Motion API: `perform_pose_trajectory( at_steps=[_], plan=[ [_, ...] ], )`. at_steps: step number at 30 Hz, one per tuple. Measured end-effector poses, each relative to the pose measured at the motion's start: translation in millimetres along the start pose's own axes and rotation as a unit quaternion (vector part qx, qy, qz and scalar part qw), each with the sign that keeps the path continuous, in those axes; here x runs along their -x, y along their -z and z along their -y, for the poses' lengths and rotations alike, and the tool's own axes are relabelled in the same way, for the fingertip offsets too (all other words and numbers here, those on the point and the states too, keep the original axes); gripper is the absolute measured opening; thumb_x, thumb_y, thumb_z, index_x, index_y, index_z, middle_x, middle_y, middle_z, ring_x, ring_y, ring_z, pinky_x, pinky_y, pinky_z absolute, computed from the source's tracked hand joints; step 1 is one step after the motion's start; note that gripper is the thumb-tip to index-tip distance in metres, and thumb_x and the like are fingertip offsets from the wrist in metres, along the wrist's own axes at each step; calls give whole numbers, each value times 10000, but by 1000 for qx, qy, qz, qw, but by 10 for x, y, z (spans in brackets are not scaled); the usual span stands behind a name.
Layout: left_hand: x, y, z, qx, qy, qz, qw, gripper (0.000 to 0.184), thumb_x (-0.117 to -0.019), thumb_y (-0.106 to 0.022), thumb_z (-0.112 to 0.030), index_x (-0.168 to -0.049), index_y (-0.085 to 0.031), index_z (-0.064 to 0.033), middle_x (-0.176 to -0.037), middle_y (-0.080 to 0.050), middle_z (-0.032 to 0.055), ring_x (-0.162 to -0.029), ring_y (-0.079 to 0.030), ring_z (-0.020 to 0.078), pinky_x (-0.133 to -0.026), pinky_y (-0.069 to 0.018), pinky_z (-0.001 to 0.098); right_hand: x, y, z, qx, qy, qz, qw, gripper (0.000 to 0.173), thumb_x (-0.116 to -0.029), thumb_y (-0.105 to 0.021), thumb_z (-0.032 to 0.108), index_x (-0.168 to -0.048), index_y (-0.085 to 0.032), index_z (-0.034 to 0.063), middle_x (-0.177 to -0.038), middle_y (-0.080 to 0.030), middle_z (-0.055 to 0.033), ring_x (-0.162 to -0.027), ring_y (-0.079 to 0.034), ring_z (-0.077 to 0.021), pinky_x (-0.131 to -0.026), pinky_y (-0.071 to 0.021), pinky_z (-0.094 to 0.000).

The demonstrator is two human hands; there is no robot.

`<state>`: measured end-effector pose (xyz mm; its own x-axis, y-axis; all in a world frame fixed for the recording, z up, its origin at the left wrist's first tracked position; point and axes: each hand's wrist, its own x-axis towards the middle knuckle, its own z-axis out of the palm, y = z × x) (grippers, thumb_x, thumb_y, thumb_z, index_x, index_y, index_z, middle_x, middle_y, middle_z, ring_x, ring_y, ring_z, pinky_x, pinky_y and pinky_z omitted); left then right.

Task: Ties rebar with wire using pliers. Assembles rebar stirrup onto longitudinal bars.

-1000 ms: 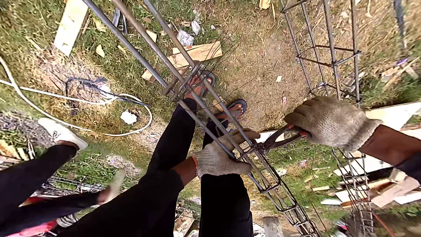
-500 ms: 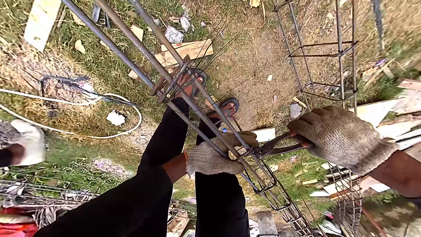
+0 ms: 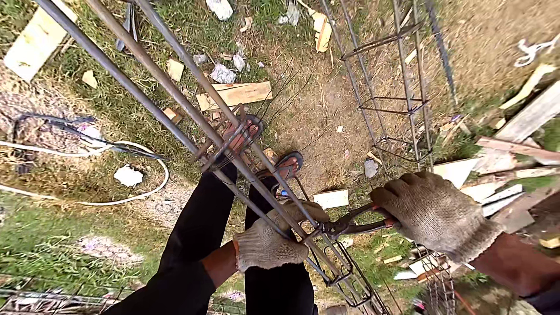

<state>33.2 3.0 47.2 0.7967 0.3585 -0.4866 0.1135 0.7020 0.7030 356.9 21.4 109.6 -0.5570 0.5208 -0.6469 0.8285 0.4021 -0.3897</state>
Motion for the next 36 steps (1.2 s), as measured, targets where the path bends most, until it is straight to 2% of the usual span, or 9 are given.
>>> perform_pose_trajectory(
  at_steps=[4,6,10,16,22,24,29,33,36],
  plan=[
    [3,43,13,-17,17,0,1000,540,-765,-799,-75,-1283,-698,-189,-1321,-674,-61,-1289,-581,82,-1101,-499,336,291,135,391,-193,-142,191,952,203,-922,-653,345,-982,-721,164,-784,-685,-80,-698,-698,-301,-572,-560,-554],
    [33,33,9,-12,10,8,1000,515,-771,-783,-75,-1269,-704,-175,-1316,-675,-46,-1294,-573,102,-1107,-485,352,374,204,581,-378,-219,330,837,372,-993,-590,480,-985,-707,126,-738,-649,-89,-664,-647,-266,-594,-514,-515],
    [78,7,20,8,-1,2,1000,502,-780,-790,-84,-1268,-705,-159,-1328,-671,-28,-1306,-571,120,-1122,-482,367,471,194,792,-694,-281,381,542,210,-987,-647,268,-979,-696,64,-753,-694,-75,-627,-694,-214,-577,-617,-423],
    [56,138,30,11,37,17,999,525,-784,-759,-18,-1294,-686,-121,-1346,-658,-7,-1280,-584,106,-1074,-511,325,546,140,950,-642,-240,239,688,545,-826,-839,242,-1279,-567,108,-858,-682,-64,-704,-685,-213,-626,-600,-442],
    [52,131,-7,26,39,21,999,493,-783,-756,2,-1262,-697,-95,-1319,-669,11,-1247,-605,111,-1044,-531,318,503,-42,940,-762,-249,331,498,414,-743,-814,116,-1092,-595,88,-759,-646,-69,-607,-664,-206,-525,-585,-408],
    [57,127,4,41,56,9,998,506,-770,-753,16,-1256,-699,-118,-1288,-682,-2,-1198,-627,109,-1000,-552,319,465,-39,903,-710,-246,322,576,541,-748,-837,135,-1219,-570,119,-803,-657,-79,-631,-684,-226,-558,-612,-441],
    [30,72,-18,19,55,-18,998,484,-762,-759,-9,-1227,-719,-136,-1268,-694,-20,-1172,-645,107,-969,-575,322,606,-74,1120,-289,-253,40,922,637,-700,-802,253,-1297,-618,129,-943,-705,-64,-723,-685,-259,-560,-567,-500],
    [92,-9,-118,37,46,-2,998,486,-801,-765,-22,-1274,-694,-107,-1333,-669,7,-1253,-612,128,-1049,-541,349,591,-147,1247,-82,-256,-44,962,498,-722,-752,22,-1212,-671,68,-929,-704,-200,-780,-697,-436,-610,-550,-578],
    [91,16,-63,50,54,-13,997,490,-777,-747,-11,-1257,-701,-98,-1299,-682,14,-1217,-629,131,-1022,-551,349,539,-27,1293,-197,-275,71,938,491,-805,-692,49,-1291,-651,93,-939,-708,-179,-758,-708,-401,-594,-562,-571]
  ],
)
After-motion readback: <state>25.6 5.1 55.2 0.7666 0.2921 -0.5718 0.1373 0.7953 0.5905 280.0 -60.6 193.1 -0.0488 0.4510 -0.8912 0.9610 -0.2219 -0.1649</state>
